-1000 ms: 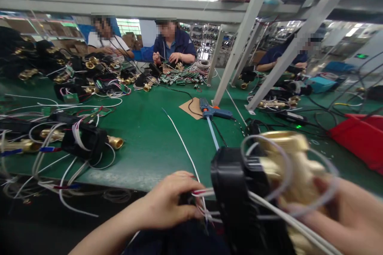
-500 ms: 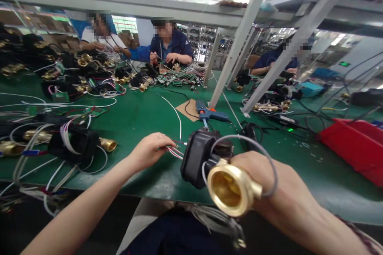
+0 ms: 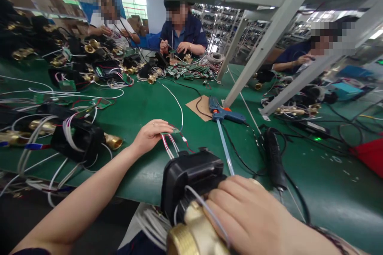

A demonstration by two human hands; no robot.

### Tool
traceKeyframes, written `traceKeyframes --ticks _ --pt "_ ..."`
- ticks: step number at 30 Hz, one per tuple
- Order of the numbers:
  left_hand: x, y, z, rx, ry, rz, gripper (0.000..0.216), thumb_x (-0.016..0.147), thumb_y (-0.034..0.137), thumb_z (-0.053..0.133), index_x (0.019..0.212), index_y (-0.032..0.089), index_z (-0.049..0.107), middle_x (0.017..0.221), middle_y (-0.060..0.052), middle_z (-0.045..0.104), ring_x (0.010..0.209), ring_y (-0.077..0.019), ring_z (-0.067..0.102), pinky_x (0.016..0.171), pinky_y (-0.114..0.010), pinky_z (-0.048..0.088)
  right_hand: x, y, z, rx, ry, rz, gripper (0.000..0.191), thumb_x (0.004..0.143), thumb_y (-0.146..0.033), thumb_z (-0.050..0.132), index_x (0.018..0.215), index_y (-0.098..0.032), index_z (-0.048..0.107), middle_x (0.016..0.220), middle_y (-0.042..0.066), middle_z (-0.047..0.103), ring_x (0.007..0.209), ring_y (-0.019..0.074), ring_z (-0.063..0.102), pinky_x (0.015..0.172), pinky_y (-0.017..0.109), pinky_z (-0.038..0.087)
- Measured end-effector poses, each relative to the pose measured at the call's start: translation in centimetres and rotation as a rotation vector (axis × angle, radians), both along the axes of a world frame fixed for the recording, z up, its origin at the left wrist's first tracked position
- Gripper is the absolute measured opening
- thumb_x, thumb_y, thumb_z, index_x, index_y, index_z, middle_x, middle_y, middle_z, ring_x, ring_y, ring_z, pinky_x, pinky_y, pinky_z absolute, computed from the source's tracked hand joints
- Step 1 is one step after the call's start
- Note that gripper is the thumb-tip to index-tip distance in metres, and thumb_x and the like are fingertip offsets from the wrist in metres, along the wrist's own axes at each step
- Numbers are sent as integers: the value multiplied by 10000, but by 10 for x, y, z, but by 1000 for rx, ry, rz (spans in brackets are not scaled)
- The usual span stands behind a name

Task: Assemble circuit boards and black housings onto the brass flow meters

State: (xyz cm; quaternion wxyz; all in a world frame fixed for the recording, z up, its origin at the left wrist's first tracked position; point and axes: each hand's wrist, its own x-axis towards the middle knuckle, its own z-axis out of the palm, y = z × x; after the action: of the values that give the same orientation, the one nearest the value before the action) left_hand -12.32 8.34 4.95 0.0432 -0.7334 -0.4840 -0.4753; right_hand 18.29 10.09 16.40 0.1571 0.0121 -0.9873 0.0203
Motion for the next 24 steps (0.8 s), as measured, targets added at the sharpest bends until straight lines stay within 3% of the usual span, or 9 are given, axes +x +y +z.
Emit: traceKeyframes --ticks 4,8,10,14,17,19,21,24 --pt "-5 4 -10 -83 138 61 186 846 145 558 923 247 694 996 -21 714 991 -175 621 911 -387 458 -39 7 -5 124 -110 161 305 959 -104 279 857 -179 557 696 8 628 581 160 510 530 294 359" --pt "-6 5 -16 -203 215 167 264 810 85 565 933 272 706 1073 -19 686 1066 -208 565 951 -445 419 -66 17 -24 109 -298 233 44 862 -140 555 880 -180 548 754 -1 620 649 169 529 587 289 392" --pt "-5 6 -17 -289 229 212 288 798 65 561 931 270 712 1107 -30 670 1097 -219 543 968 -459 405 -79 21 -33 84 -363 251 117 806 -169 650 862 -180 548 770 -2 624 666 173 542 602 287 410" --pt "1 2 -12 -465 246 299 401 784 -1 477 983 265 702 1249 -48 590 1220 -242 457 1031 -498 345 -97 26 -35 86 -384 166 89 805 -167 654 847 -169 576 762 19 623 670 189 559 610 296 434" --pt "10 -22 -4 -502 198 380 527 751 -38 410 1133 251 630 1367 -61 482 1314 -248 352 1080 -522 282 -83 26 -24 53 -216 56 69 854 -146 585 922 -147 594 876 73 635 778 211 573 708 324 457" --pt "19 -50 1 -510 100 399 579 728 -42 393 1212 223 568 1397 -73 445 1344 -239 308 1101 -513 264 -62 20 -18 -70 -38 -49 101 906 -182 516 959 -137 590 939 96 639 838 207 577 753 316 457" --pt "32 -82 3 -576 -41 322 592 734 -8 411 1270 223 506 1401 -70 440 1352 -226 303 1105 -492 283 -42 9 -19 -278 57 -205 182 945 -226 450 867 -152 597 830 61 647 742 165 586 675 260 451" --pt "57 -118 -4 -737 -216 146 724 741 136 559 1407 251 297 1447 -90 374 1344 -251 328 1090 -482 329 -29 -17 -41 -689 -113 -369 332 947 -276 423 666 -172 566 612 -5 589 543 115 525 524 221 385"
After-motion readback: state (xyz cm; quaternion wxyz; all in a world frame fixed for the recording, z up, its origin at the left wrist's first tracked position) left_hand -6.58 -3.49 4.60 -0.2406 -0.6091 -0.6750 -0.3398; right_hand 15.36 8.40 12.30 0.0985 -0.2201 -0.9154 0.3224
